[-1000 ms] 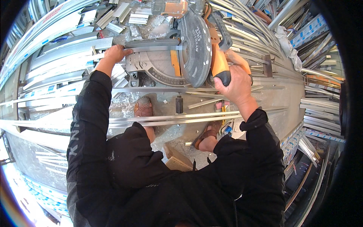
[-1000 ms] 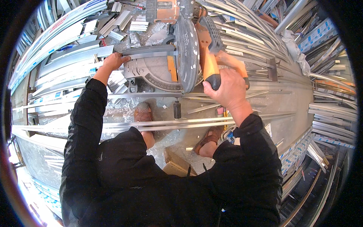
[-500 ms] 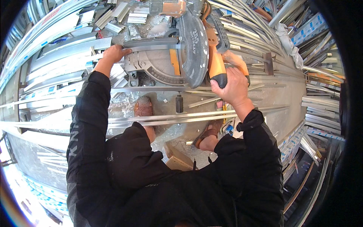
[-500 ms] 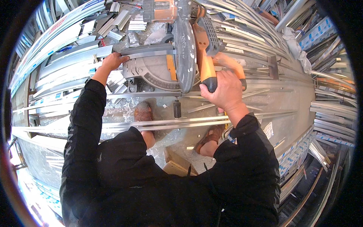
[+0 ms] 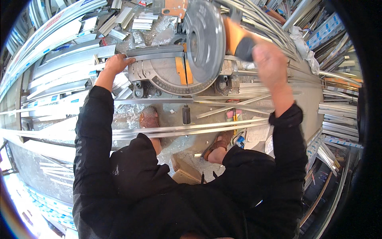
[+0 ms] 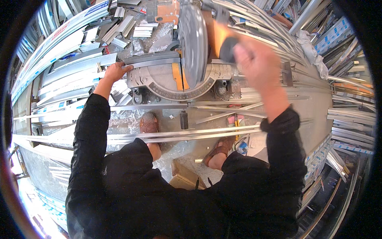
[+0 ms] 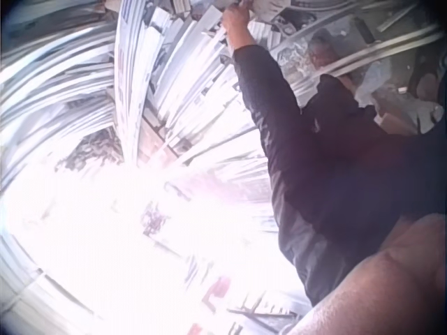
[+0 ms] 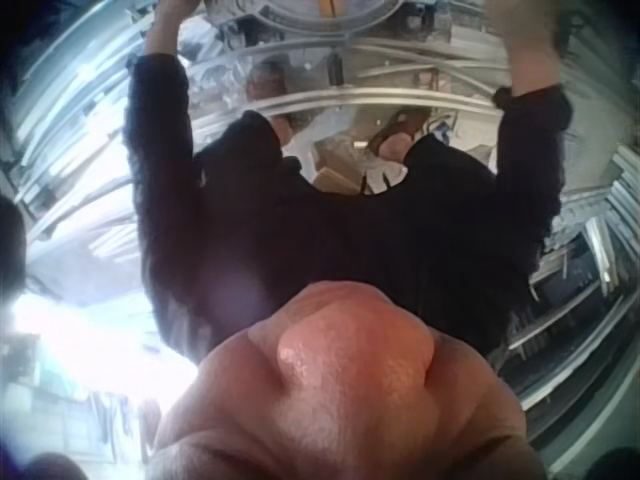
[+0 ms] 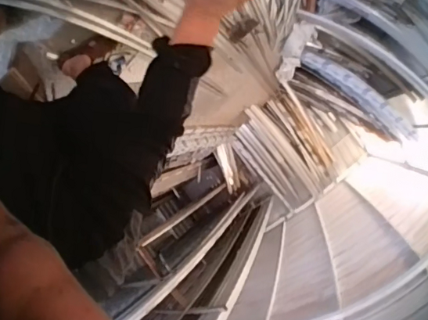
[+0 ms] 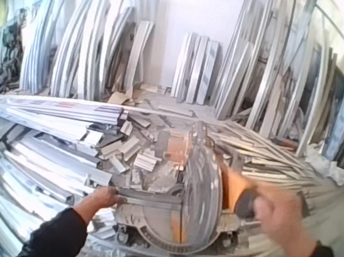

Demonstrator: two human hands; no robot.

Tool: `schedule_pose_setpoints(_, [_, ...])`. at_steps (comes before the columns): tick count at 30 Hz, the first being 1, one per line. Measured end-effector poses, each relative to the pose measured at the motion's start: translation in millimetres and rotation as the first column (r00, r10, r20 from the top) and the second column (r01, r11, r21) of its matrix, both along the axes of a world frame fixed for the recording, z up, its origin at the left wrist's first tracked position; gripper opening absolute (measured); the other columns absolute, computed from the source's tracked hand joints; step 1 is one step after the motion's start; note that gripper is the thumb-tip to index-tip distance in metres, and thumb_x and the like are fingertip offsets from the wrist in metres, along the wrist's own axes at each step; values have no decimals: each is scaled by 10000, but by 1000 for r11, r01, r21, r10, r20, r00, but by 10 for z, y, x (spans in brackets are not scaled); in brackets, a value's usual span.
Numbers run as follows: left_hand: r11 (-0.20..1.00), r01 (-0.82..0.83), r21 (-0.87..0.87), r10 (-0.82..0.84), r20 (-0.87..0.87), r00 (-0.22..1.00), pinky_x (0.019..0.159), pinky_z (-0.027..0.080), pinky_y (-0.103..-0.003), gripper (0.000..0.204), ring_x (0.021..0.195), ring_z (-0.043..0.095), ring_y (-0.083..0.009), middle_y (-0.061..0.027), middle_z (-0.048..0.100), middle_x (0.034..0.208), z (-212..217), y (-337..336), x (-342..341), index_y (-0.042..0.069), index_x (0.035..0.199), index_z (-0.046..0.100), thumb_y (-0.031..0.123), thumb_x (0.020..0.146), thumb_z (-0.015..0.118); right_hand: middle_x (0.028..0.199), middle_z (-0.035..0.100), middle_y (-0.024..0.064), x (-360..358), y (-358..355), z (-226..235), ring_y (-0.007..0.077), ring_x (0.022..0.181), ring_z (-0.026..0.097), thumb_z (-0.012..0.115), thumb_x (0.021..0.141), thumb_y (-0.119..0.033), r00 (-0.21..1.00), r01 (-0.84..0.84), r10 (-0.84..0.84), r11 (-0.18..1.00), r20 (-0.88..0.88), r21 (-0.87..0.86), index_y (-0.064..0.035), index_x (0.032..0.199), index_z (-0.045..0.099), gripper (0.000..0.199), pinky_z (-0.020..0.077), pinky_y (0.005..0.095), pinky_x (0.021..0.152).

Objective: The person uses a miter saw to cut long aluminum profiles into shorter pieces, then carries them outside and stacks them on a metal rack. The person handles the profiles by hand and operates the saw with both hands.

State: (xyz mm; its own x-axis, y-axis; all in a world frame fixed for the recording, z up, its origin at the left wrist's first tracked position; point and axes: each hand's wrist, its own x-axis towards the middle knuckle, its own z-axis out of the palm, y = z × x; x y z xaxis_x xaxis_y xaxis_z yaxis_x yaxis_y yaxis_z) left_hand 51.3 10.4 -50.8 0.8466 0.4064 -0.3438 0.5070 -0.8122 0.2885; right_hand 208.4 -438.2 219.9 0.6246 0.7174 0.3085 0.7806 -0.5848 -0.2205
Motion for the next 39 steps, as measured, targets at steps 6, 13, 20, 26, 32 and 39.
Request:
schedule_pose_setpoints(6, [997,-54,-57,52,-30,998,980,506,-464,742,1106,664,-408,-261,707,1128,33,53,-242,10,1190,719,673,863,643,1084,721,180,1303,-392,-607,367,1031,674,435,1058,-234,926,170,-284,903,250,395,-29,1271,653,368,505,428,943])
schedule_pose_setpoints(13, [985,-136,-103,143,64,988,870,562,-424,664,946,733,-329,-241,736,1038,212,-12,-505,-13,1204,707,563,875,724,1227,654,183,1365,-778,-2446,366,1172,602,625,866,-164,989,142,-146,897,23,-419,-41,1250,621,403,454,443,1016])
schedule_pose_setpoints(20, [991,-74,-109,74,-7,997,817,542,-428,504,875,721,-322,-199,737,914,451,-315,-559,38,1130,743,497,934,683,1034,612,125,939,-1436,-2526,340,1015,627,579,867,-52,980,-199,179,840,-87,-505,-72,1092,590,226,465,459,909])
schedule_pose_setpoints(26, [996,39,-81,-44,-63,997,819,541,-446,545,897,714,-371,-237,732,971,519,-721,-519,21,1135,733,525,938,664,1091,595,116,65,-2278,-2245,317,1072,604,622,858,-70,960,-201,35,779,-279,-594,-85,1193,596,337,483,438,906])
schedule_pose_setpoints(32, [975,185,-123,-187,-3,982,769,535,-442,472,856,707,-385,-245,721,935,555,-1242,-412,14,1115,727,452,951,662,1299,604,148,-96,-1596,-2140,347,1237,550,774,822,-223,976,-68,32,984,-215,-163,-80,1328,576,562,411,457,1066])
schedule_pose_setpoints(39, [936,278,-217,-267,80,960,833,540,-439,411,942,698,-404,-230,720,1020,448,-1707,-248,9,1103,725,381,931,693,1162,645,120,-139,-825,-2303,310,1202,556,764,817,-242,945,-295,235,911,-228,-288,-80,1155,665,388,384,467,1055])
